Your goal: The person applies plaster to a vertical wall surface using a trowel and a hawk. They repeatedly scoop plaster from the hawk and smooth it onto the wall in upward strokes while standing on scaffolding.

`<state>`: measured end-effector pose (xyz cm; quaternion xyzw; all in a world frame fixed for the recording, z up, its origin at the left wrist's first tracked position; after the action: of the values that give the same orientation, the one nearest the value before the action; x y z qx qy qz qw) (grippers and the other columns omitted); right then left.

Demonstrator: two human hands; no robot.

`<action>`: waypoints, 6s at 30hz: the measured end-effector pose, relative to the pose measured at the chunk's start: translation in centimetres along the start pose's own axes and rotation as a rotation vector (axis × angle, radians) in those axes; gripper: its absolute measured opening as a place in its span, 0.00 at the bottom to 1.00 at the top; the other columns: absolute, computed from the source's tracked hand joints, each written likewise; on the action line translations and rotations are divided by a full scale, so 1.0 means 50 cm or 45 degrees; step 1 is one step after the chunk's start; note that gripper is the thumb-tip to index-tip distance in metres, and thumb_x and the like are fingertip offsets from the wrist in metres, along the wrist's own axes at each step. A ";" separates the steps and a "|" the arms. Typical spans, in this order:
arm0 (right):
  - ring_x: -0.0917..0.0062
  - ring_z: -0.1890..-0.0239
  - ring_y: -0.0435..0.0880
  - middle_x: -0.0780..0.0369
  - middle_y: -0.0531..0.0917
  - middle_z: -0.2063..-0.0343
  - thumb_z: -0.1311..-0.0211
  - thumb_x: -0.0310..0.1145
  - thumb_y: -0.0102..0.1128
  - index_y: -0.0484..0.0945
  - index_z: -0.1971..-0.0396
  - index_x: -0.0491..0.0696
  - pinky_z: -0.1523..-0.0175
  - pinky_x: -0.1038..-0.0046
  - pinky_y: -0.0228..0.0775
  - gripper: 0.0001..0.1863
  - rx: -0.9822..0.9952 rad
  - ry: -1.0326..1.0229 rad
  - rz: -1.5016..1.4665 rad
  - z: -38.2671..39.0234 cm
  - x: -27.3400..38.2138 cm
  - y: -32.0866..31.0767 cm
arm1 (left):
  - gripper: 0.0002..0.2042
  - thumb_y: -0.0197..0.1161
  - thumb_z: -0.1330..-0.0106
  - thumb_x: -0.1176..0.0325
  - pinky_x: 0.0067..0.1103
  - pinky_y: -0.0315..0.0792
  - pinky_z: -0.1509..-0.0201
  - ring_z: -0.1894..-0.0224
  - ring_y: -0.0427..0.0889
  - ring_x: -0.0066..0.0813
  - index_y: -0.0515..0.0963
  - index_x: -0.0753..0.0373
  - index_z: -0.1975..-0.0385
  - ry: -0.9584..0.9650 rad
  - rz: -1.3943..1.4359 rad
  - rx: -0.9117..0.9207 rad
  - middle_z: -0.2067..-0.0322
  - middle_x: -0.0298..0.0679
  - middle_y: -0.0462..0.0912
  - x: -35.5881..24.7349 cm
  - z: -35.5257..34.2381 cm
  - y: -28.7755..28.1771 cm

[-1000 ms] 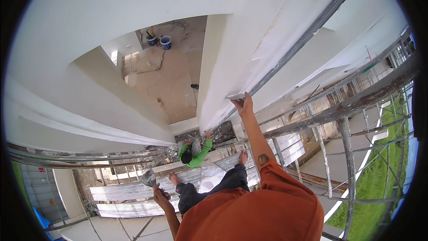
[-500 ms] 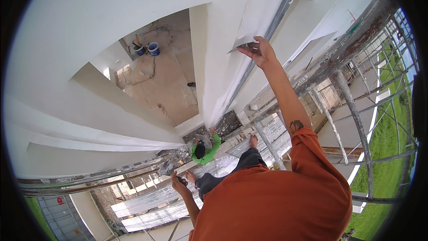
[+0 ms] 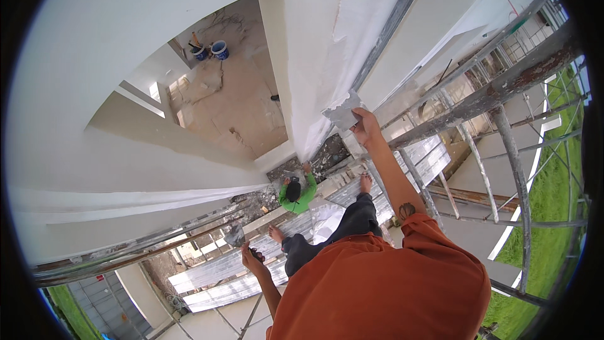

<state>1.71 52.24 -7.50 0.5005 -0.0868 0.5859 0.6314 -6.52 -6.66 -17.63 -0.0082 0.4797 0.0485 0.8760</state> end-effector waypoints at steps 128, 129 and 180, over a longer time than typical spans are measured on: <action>0.74 0.64 0.80 0.57 0.81 0.57 0.44 0.24 0.60 0.73 0.51 0.42 0.62 0.79 0.73 0.19 0.640 -1.668 1.136 0.617 0.184 0.320 | 0.16 0.52 0.30 0.58 0.17 0.65 0.74 0.77 0.71 0.18 0.77 0.68 0.66 -0.028 -0.163 1.463 0.77 0.35 0.76 -0.324 0.280 0.528; 0.74 0.63 0.81 0.58 0.81 0.57 0.45 0.25 0.61 0.73 0.50 0.43 0.62 0.78 0.74 0.20 0.741 -1.808 1.236 0.644 0.176 0.339 | 0.17 0.53 0.31 0.58 0.16 0.64 0.75 0.79 0.70 0.18 0.78 0.67 0.68 0.009 -0.209 1.442 0.79 0.34 0.75 -0.319 0.273 0.530; 0.65 0.59 0.78 0.55 0.76 0.61 0.46 0.22 0.47 0.70 0.61 0.36 0.49 0.66 0.77 0.12 0.026 -0.029 0.031 -0.030 -0.015 0.143 | 0.21 0.54 0.33 0.53 0.17 0.60 0.81 0.85 0.68 0.19 0.70 0.64 0.83 0.343 -0.157 0.613 0.86 0.35 0.71 -0.309 0.117 0.209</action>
<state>-5.15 51.50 -4.95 0.5126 -0.0942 0.5886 0.6179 -10.87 2.92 -1.13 0.1645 0.5880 -0.1215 0.7826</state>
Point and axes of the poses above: each hand's wrist, its own z-axis away from the middle knuckle, its own y-axis out of the palm, x = y × z, the point moved 9 cm from there along -z, towards the middle knuckle
